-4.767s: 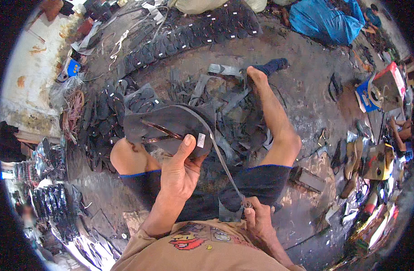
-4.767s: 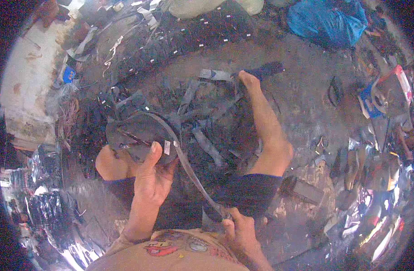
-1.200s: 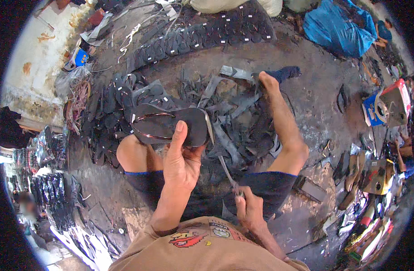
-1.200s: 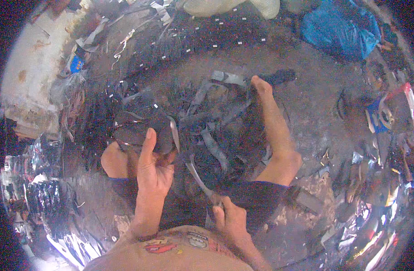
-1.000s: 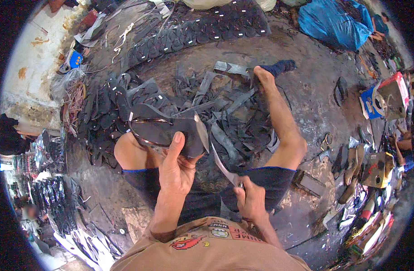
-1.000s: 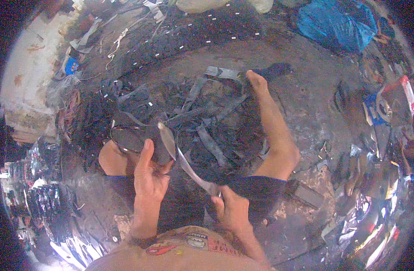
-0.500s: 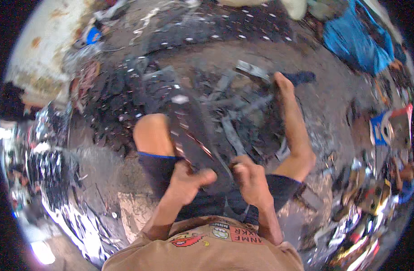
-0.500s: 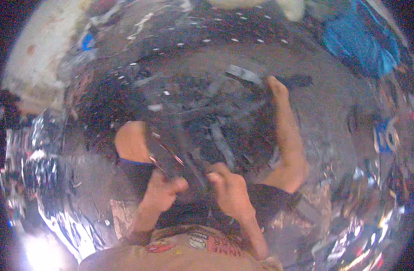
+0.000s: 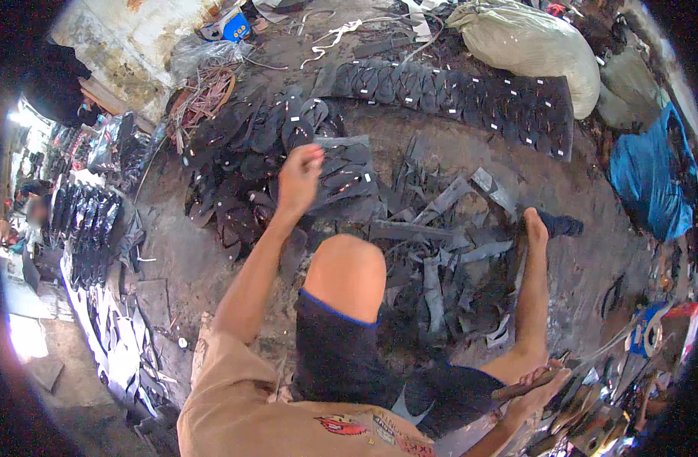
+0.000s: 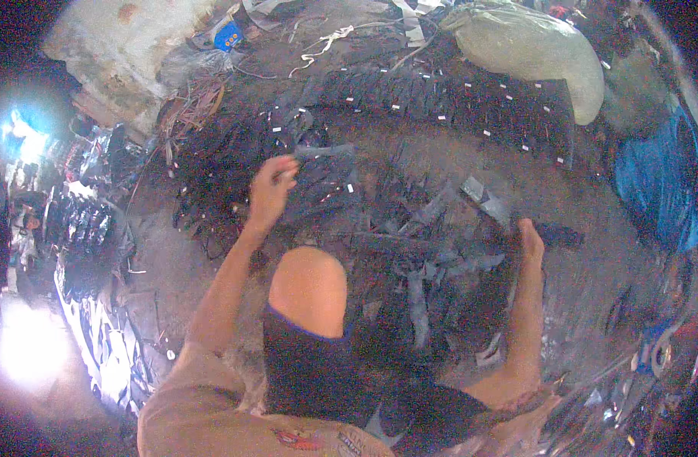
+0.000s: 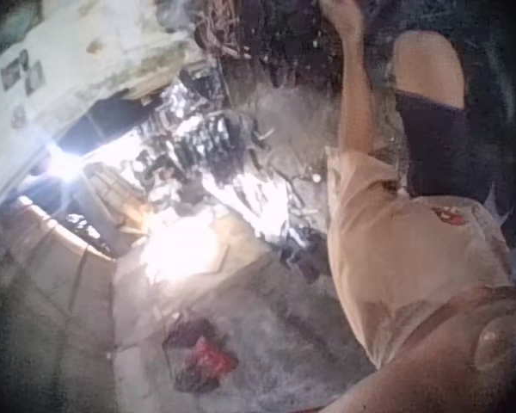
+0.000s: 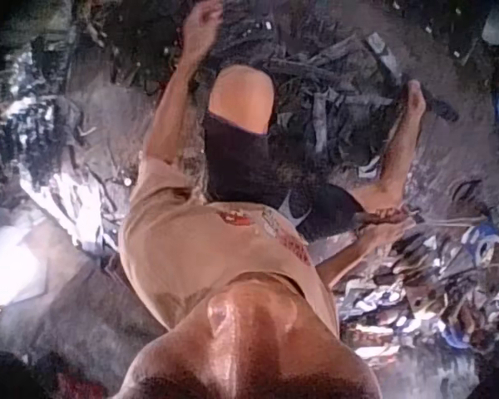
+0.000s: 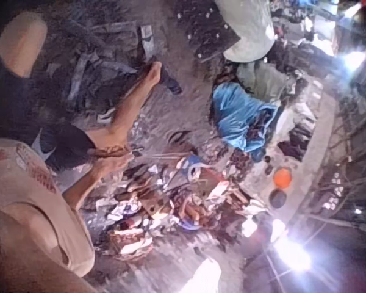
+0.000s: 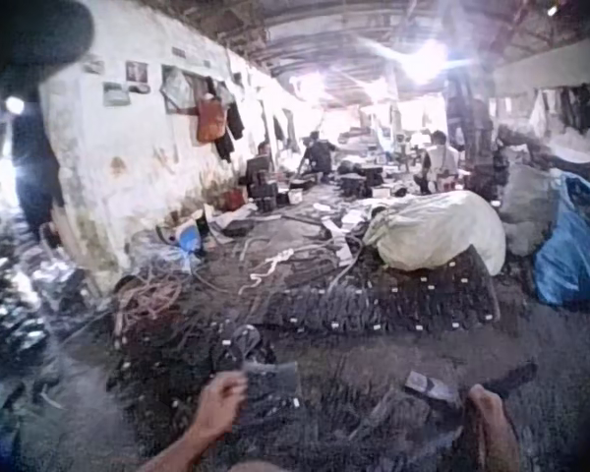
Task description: The person sits on the floor and uses a knife to cut strips from black rubber pieces. They repeatedly pick up a piece, slice off a strip, and place the piece back down, continuing this process with multiple items.
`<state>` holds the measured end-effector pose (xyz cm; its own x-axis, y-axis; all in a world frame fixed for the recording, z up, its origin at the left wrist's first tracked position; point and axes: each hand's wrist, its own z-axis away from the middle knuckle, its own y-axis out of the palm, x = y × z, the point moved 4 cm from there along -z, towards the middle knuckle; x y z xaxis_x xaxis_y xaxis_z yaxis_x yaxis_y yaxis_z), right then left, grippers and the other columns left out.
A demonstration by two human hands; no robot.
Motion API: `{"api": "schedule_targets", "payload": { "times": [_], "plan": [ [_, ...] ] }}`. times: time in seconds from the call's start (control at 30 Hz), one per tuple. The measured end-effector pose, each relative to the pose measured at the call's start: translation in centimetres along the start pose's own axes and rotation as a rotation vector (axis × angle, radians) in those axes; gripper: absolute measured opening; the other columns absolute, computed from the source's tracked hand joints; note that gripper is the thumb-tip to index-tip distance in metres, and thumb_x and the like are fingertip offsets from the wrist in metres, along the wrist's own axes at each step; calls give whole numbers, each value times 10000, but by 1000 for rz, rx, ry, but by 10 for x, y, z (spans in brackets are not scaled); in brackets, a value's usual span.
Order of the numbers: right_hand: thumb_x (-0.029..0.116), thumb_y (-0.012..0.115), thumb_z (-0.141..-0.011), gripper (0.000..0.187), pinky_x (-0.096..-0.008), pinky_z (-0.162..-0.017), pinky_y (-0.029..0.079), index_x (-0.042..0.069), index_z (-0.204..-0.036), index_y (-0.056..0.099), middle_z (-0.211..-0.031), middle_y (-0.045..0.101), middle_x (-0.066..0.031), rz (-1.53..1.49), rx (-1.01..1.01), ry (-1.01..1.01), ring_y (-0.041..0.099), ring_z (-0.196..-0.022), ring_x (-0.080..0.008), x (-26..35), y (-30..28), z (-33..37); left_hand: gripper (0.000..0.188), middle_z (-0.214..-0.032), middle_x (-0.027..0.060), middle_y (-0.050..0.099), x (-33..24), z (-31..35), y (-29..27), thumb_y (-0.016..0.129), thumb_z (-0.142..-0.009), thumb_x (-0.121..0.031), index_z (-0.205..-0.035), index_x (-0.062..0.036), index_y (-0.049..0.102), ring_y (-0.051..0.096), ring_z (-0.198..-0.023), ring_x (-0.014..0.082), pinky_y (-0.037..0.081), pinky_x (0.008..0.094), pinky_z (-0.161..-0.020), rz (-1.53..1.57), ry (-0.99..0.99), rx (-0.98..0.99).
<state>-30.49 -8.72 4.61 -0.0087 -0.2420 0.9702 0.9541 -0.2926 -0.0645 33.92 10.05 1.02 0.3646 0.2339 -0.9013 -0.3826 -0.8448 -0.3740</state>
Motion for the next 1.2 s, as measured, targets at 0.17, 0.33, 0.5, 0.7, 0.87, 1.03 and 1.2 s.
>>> {"api": "schedule_targets", "payload": {
  "times": [0.17,0.33,0.5,0.7,0.87,1.03,1.2],
  "plan": [
    [611,537,-1014,534,-300,-428,383,99,-1160,572,-641,449,1,50,187,169,444,-474,-146,-55,27,10,406,-1290,225,673,84,-128,35,711,-935,-160,-1309,-22,632,634,-1222,408,480,457,-1080,-877,352,169],
    [601,637,-979,541,-347,-444,441,77,-1106,606,-664,529,-23,236,249,266,474,-501,-192,-76,-2,34,861,-1306,232,673,76,-136,118,920,-635,-496,-1297,-17,649,629,-1239,415,499,487,-1043,-1326,37,712],
    [458,546,-1035,405,-288,-483,395,70,-1087,649,-756,551,0,199,390,265,479,-577,-129,-133,52,22,805,-1152,217,748,99,-119,2,942,-601,-557,-1083,56,742,711,-1092,378,531,532,-942,-1056,-114,925],
    [364,616,-1003,355,-288,-595,367,52,-1169,649,-837,507,1,265,461,-84,467,-675,-118,-15,120,0,593,-1200,192,730,-127,-81,7,834,-860,-366,-1276,21,667,695,-1097,310,519,448,-998,-290,12,485],
    [347,712,-901,538,-364,-915,446,27,-1325,621,-1226,597,-76,-11,1022,-82,573,-1072,-213,140,177,53,578,-1223,114,708,-274,-2,8,856,-842,-251,-1308,5,630,666,-1119,243,525,409,-998,299,-134,654],
    [242,902,-751,656,-381,-922,553,8,-1291,612,-1115,733,-79,-361,1110,-7,708,-989,-246,99,186,72,528,-1122,94,737,-334,107,70,898,-797,-211,-1222,5,674,692,-1068,180,553,381,-974,350,-65,757],
    [144,836,-835,446,-361,-869,564,16,-1210,629,-1053,741,-73,-35,529,-648,710,-912,-209,74,191,119,525,-1067,277,713,-281,134,110,850,-835,-287,-1172,63,651,692,-1006,436,538,496,-883,-376,380,364]
  ]
}}
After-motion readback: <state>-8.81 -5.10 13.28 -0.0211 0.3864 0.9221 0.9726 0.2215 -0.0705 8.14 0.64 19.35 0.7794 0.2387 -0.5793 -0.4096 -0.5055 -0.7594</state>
